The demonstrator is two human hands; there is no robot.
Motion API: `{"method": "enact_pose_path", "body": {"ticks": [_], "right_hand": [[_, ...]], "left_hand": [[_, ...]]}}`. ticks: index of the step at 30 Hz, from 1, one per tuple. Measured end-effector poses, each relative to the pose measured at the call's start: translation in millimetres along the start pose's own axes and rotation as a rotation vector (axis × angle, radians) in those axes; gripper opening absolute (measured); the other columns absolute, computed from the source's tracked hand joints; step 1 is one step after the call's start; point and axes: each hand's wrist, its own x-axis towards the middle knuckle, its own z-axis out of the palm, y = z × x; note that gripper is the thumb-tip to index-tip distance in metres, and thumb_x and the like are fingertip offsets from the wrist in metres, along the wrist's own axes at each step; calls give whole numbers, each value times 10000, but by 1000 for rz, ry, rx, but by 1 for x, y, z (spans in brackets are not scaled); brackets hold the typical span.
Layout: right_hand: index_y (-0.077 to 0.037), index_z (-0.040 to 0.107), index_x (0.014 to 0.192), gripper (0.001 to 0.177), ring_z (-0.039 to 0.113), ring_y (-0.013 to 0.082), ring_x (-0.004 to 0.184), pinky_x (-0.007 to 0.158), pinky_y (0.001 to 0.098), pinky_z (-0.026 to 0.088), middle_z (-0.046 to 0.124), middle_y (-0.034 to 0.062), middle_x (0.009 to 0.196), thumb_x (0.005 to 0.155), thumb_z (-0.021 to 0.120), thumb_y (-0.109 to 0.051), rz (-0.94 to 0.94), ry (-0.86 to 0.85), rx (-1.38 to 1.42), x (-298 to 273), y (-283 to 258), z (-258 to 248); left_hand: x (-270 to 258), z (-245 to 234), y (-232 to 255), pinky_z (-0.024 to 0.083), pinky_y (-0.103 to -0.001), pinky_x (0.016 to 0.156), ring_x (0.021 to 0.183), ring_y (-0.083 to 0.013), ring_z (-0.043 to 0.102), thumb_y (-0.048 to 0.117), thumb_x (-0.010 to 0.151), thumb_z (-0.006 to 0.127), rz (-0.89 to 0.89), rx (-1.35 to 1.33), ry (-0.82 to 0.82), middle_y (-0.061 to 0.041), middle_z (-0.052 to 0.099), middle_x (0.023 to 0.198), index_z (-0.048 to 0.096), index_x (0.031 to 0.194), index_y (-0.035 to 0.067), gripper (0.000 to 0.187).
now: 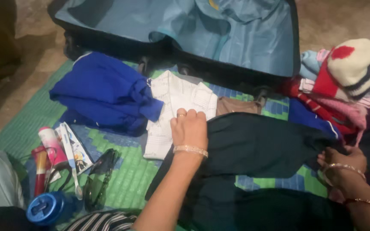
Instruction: The person folds several pieces of clothing by hand on a green mat next to an open suitcase. Items include a light blue shirt, a red cap, a brown sweater, and a dark green jacket, which are folded and stacked in sequence.
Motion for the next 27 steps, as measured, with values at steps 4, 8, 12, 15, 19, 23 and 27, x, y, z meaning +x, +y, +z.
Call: {"method": "enact_pose_path", "body": {"ticks": [4,8,12,15,19,23,27], "right_hand": [[-16,583,1290,372,751,223,813,748,336,653,701,136,973,935,667,54,99,85,109,-34,-22,-20],[-25,605,1244,312,727,280,799,758,397,608,718,125,981,940,665,-63,-211,-157,-615,-67,-35,-96],[-24,659,1215,330,705,275,836,751,419,583,727,128,1002,893,707,-82,-120,-163,-609,-93,-7,-150],[-23,700,1193,345,688,272,864,746,436,564,735,129,1017,858,738,-96,-10,-156,-504,-94,30,-162],[-39,731,1170,395,673,270,886,718,464,558,746,137,1026,779,768,-81,-70,-190,-324,-78,58,-163],[-38,724,1145,415,719,364,975,838,478,557,756,186,1064,754,790,-159,-194,-121,-679,-93,50,-171],[-92,733,1184,363,671,338,1139,949,466,554,711,145,1212,849,732,-232,-166,-33,-1313,-155,11,-157]], "left_hand": [[2,-22,0,456,-483,829,1024,-330,595,108,763,729,2,-27,28,-89,688,938,730,862,117,100],[-8,-69,-20,444,-487,868,1063,-339,584,102,675,748,-11,-94,-180,-78,700,956,746,803,162,141],[-36,-115,-40,412,-445,1031,1144,-297,591,78,742,706,54,-99,-554,-52,749,990,779,802,223,173],[-64,-123,-37,407,-447,1071,1183,-299,597,106,798,698,-12,-12,-725,-78,742,1058,777,879,226,165],[-91,-113,-28,379,-486,1104,1263,-317,547,123,836,698,0,4,-838,-97,718,1142,782,904,206,136],[-112,-104,-33,355,-552,1104,1333,-356,485,147,876,697,20,62,-887,-107,671,1256,751,999,166,135],[-117,-102,-29,416,-527,1078,1335,-333,518,106,779,795,-79,253,-904,-117,644,1294,711,1100,136,333]]}}
